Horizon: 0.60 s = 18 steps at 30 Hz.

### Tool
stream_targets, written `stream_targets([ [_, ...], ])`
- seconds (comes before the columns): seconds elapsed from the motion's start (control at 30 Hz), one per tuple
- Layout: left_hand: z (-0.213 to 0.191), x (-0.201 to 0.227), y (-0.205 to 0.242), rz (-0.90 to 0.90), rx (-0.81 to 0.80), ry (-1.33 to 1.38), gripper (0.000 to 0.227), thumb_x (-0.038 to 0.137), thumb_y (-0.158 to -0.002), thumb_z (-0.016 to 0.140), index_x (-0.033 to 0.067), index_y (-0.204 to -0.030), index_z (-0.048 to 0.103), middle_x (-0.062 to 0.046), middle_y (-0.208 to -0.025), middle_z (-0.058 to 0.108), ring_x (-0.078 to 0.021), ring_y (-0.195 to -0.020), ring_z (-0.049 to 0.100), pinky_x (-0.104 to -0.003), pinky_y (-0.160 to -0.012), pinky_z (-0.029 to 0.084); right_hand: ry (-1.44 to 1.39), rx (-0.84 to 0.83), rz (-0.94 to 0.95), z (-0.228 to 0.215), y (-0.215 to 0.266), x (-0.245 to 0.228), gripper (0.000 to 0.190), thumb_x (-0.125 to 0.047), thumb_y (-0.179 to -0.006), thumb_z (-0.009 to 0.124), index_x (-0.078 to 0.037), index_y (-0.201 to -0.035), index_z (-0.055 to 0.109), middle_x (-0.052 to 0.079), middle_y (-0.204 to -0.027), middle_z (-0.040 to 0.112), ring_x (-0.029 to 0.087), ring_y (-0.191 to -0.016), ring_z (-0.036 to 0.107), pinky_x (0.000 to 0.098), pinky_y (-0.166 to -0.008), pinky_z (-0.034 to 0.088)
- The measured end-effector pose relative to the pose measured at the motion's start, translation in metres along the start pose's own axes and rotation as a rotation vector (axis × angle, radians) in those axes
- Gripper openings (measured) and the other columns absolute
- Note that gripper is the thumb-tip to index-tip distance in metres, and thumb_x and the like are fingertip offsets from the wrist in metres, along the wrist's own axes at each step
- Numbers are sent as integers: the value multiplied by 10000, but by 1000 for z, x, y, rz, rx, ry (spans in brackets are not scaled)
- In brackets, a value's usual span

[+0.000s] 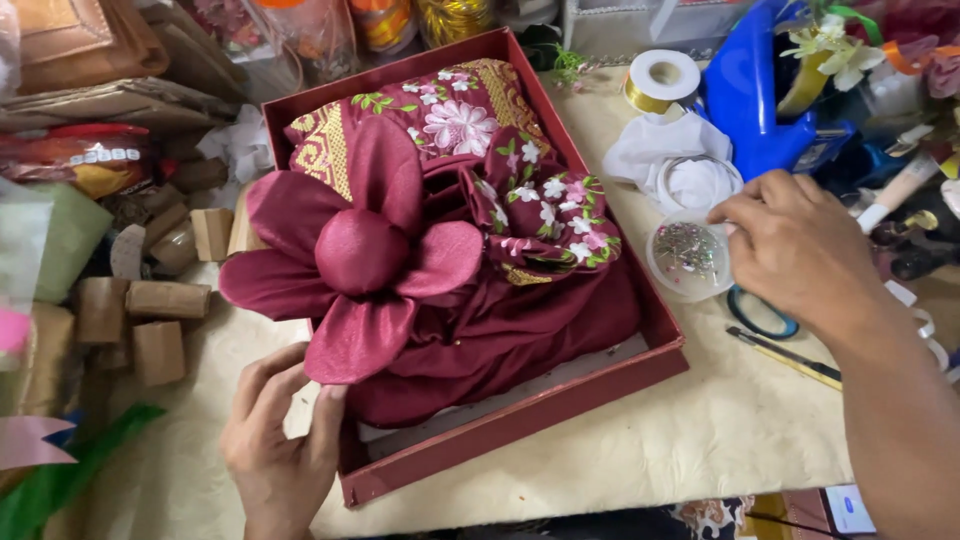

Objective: Arranging and securing decorative fabric and a large fabric flower inside a red gift box using a needle and thread.

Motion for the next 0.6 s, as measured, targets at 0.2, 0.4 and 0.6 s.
stream_targets([
  [0.2, -3, -7, 8, -37, 123, 0, 77, 22, -1010, 643, -25, -1055, 684, -200, -1119, 694, -278, -1047, 688, -383, -1000, 542, 3, -125, -8, 9, -8, -3, 236, -172, -905, 554, -222, -1042, 740, 51, -1089, 710, 306, -1047, 672, 464, -882, 539],
  [0.4, 4, -44, 22, -228, 286, 181, 124, 16, -1124, 552, -63, -1114, 647, -202, -1144, 657, -276, -1156, 641, -375, -1095, 524, 173, -402, 36, 23, -11, -11, 260, -256, -919, 481, -240, -1041, 709, 32, -1062, 717, 272, -1075, 677, 467, -943, 484],
  [0.6, 8, -61, 26, -303, 309, 235, 126, -2, -1133, 525, -61, -1126, 637, -183, -1157, 652, -258, -1166, 631, -353, -1091, 526, 332, -465, 19, 41, -17, -18, 259, -193, -769, 545, -250, -977, 687, 0, -951, 751, 237, -945, 739, 403, -900, 444],
])
Point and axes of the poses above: each hand's wrist, its own y-axis away from the middle knuckle, its own z-axis out of the palm, x = y × z, the point moved 8 cm from there along -y, towards the middle knuckle
